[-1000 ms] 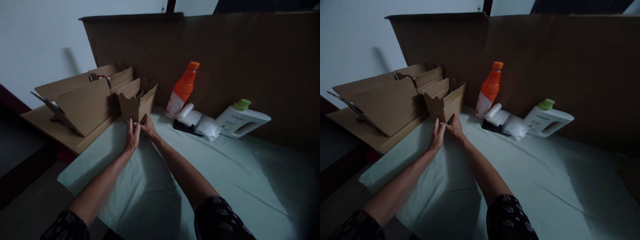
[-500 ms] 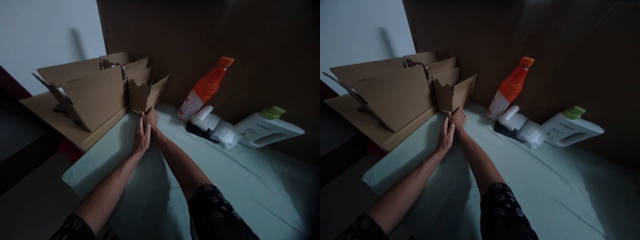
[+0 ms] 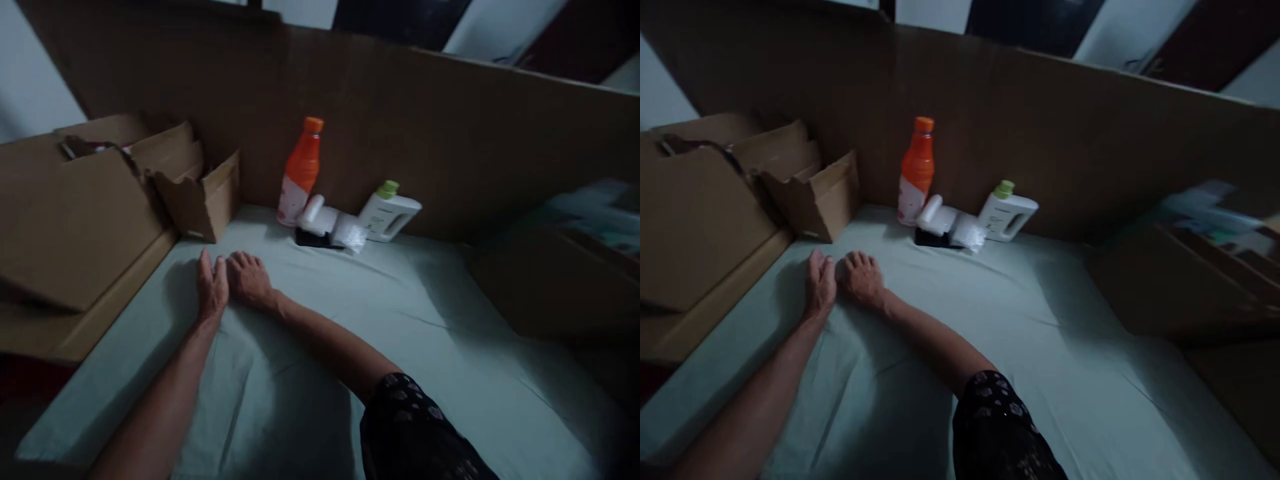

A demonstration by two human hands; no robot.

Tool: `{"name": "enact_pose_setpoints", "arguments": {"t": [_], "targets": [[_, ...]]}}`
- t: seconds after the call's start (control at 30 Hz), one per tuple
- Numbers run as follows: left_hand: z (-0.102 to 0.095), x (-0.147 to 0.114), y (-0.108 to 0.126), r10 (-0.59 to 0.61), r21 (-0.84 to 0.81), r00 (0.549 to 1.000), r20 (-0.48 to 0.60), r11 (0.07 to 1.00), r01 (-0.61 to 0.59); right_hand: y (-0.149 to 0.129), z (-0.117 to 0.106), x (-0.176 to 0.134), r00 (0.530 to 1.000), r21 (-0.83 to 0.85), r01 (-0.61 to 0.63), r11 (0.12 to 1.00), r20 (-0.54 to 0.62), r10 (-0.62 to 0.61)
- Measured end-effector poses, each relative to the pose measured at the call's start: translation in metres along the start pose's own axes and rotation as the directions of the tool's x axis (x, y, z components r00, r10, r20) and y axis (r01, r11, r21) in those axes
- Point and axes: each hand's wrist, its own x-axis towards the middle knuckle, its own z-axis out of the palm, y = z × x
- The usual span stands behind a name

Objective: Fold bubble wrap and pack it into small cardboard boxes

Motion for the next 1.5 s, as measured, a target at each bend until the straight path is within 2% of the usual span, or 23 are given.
{"name": "enact_pose_setpoints", "arguments": {"t": [0.1, 0.27, 0.33, 0.43, 0.63, 0.77, 0.93, 1.0, 1.07, 1.2, 1.5], "targets": [[-0.005, -0.002, 0.008, 0.022, 0.085, 0.999, 0.048, 0.996, -0.026, 0.006, -0.013, -0.07, 0.99, -0.044, 0.141, 0.989, 0.003, -0.141], [-0.007, -0.005, 0.029, 0.093, 0.255, 0.988, 0.127, 0.959, -0.123, 0.007, -0.028, -0.183, 0.995, -0.049, 0.101, 0.994, -0.002, -0.101], [-0.006, -0.013, 0.037, 0.105, 0.318, 0.98, 0.171, 0.935, -0.155, 0.004, -0.031, -0.214, 0.995, -0.05, 0.095, 0.994, -0.014, -0.095], [-0.004, -0.04, 0.045, 0.101, 0.407, 0.964, 0.245, 0.892, -0.197, -0.002, -0.036, -0.243, 0.995, -0.045, 0.098, 0.994, -0.01, -0.098], [-0.004, -0.118, 0.05, 0.11, 0.512, 0.93, 0.351, 0.809, -0.289, -0.014, -0.043, -0.261, 0.999, 0.032, 0.021, 0.999, -0.025, -0.02], [-0.005, -0.148, 0.055, 0.136, 0.536, 0.914, 0.382, 0.773, -0.34, -0.011, -0.05, -0.262, 1.0, 0.073, 0.028, 0.997, 0.008, -0.029], [-0.008, -0.156, 0.058, 0.158, 0.549, 0.905, 0.394, 0.749, -0.37, 0.029, -0.069, -0.256, 0.969, 0.247, 0.157, 0.956, 0.15, -0.198], [-0.009, -0.156, 0.058, 0.159, 0.548, 0.903, 0.4, 0.748, -0.375, 0.044, -0.071, -0.256, 0.966, 0.296, 0.16, 0.942, 0.149, -0.211], [-0.01, -0.157, 0.058, 0.162, 0.543, 0.899, 0.407, 0.748, -0.381, 0.051, -0.069, -0.258, 0.981, 0.281, 0.132, 0.951, 0.102, -0.166], [-0.01, -0.16, 0.059, 0.171, 0.546, 0.898, 0.405, 0.743, -0.388, 0.046, -0.061, -0.268, 0.996, 0.205, 0.087, 0.975, -0.003, -0.088], [-0.015, -0.167, 0.063, 0.196, 0.555, 0.895, 0.4, 0.725, -0.407, 0.03, -0.063, -0.279, 0.999, 0.096, 0.047, 0.994, -0.025, -0.045]]}}
